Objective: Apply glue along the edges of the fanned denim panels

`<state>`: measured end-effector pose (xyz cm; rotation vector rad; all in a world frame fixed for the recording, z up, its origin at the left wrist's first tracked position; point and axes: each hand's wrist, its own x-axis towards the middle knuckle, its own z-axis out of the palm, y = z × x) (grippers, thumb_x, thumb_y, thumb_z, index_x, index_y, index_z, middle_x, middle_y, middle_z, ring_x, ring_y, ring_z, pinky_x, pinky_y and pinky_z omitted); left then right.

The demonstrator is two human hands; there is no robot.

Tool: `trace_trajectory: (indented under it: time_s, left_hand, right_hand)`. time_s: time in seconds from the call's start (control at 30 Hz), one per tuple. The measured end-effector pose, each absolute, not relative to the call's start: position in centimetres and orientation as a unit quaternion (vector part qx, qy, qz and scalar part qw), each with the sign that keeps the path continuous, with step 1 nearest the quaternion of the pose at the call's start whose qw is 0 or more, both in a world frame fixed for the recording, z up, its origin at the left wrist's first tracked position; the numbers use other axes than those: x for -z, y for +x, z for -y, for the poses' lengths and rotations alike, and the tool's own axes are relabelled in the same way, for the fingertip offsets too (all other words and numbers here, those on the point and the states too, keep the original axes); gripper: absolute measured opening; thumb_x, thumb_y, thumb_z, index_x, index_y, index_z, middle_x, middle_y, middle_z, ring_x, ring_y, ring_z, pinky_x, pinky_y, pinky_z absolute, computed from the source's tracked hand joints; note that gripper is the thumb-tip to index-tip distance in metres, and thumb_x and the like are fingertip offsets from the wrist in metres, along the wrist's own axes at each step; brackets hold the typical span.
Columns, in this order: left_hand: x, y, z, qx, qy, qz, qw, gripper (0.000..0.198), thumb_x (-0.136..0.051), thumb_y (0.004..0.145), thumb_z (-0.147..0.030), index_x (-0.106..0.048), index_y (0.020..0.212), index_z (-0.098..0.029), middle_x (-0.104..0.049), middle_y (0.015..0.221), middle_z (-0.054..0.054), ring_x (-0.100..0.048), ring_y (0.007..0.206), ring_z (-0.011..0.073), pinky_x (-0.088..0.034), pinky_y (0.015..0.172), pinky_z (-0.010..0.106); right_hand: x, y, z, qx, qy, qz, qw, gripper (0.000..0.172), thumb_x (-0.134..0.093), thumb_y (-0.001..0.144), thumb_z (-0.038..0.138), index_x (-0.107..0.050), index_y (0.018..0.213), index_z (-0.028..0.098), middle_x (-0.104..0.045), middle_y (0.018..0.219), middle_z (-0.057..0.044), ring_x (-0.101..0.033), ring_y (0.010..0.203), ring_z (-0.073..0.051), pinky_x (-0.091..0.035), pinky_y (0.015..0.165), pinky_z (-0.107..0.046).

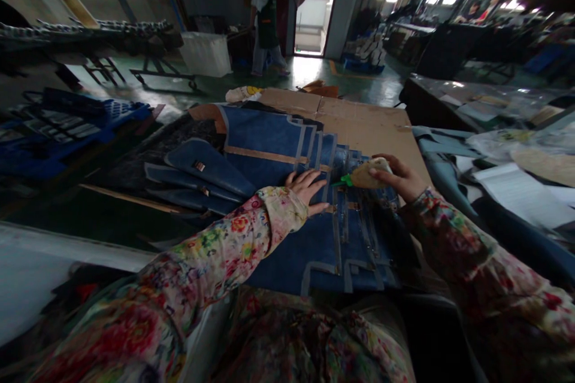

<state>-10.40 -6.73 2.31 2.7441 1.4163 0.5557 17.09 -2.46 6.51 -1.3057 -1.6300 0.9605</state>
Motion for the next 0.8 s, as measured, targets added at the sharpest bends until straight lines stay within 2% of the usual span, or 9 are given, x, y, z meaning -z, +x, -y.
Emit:
trace_trajectory:
  time_s: [0.1,0.23,0.47,0.67,0.8]
  left_hand:
    - [-2.7,-10.5,6.8,-0.176,0.910,-0.375,0.018,0.053,-0.055,0.080,-0.052,-0.051,0.125,-0.024,-0.039,0.141,0.007,-0.030,0.133,0.0237,-0.021,0.108,0.048]
    - [-2.8,-10.6,6.8,-0.180,0.938,-0.294,0.029,0.041,-0.057,0.079,-0.051,-0.059,0.109,-0.023,-0.047,0.134,0.007,-0.036,0.128,0.0229,-0.023,0.107,0.045]
    - [-3.1,-10.3,6.8,-0.193,0.921,-0.339,0.008,0.027,-0.056,0.080,-0.039,-0.061,0.098,-0.019,-0.056,0.120,0.006,-0.045,0.117,0.0217,-0.029,0.101,0.041]
    - [-3.8,-10.3,7.2,-0.160,0.938,-0.305,-0.015,0.021,-0.053,0.081,-0.035,-0.060,0.091,-0.018,-0.059,0.106,0.005,-0.049,0.103,0.0199,-0.035,0.087,0.036]
    - [-3.9,-10.3,7.2,-0.148,0.945,-0.287,-0.049,0.016,-0.051,0.082,-0.032,-0.058,0.080,-0.017,-0.060,0.092,0.003,-0.050,0.090,0.0184,-0.034,0.077,0.035]
  right_hand:
    - [-6.6,17.0,2.7,-0.383,-0.519,0.642,0.415,0.061,-0.077,0.058,0.057,-0.057,0.105,0.023,-0.061,0.098,-0.005,-0.059,0.090,-0.023,-0.052,0.080,-0.037]
    - [-5.7,16.9,1.8,-0.371,-0.501,0.639,0.451,0.066,-0.077,0.057,0.056,-0.052,0.108,0.023,-0.060,0.093,-0.003,-0.059,0.088,-0.022,-0.052,0.079,-0.037]
    - [-5.9,16.8,2.8,-0.378,-0.499,0.654,0.425,0.063,-0.076,0.059,0.056,-0.053,0.107,0.023,-0.061,0.096,-0.004,-0.059,0.090,-0.022,-0.052,0.079,-0.037]
    - [-7.3,16.5,5.1,-0.385,-0.495,0.677,0.386,0.055,-0.074,0.061,0.056,-0.056,0.101,0.023,-0.062,0.091,-0.003,-0.060,0.083,-0.022,-0.054,0.068,-0.031]
    - [-7.5,16.3,5.7,-0.379,-0.492,0.675,0.399,0.056,-0.075,0.061,0.056,-0.055,0.101,0.023,-0.061,0.090,-0.002,-0.060,0.081,-0.021,-0.054,0.066,-0.030]
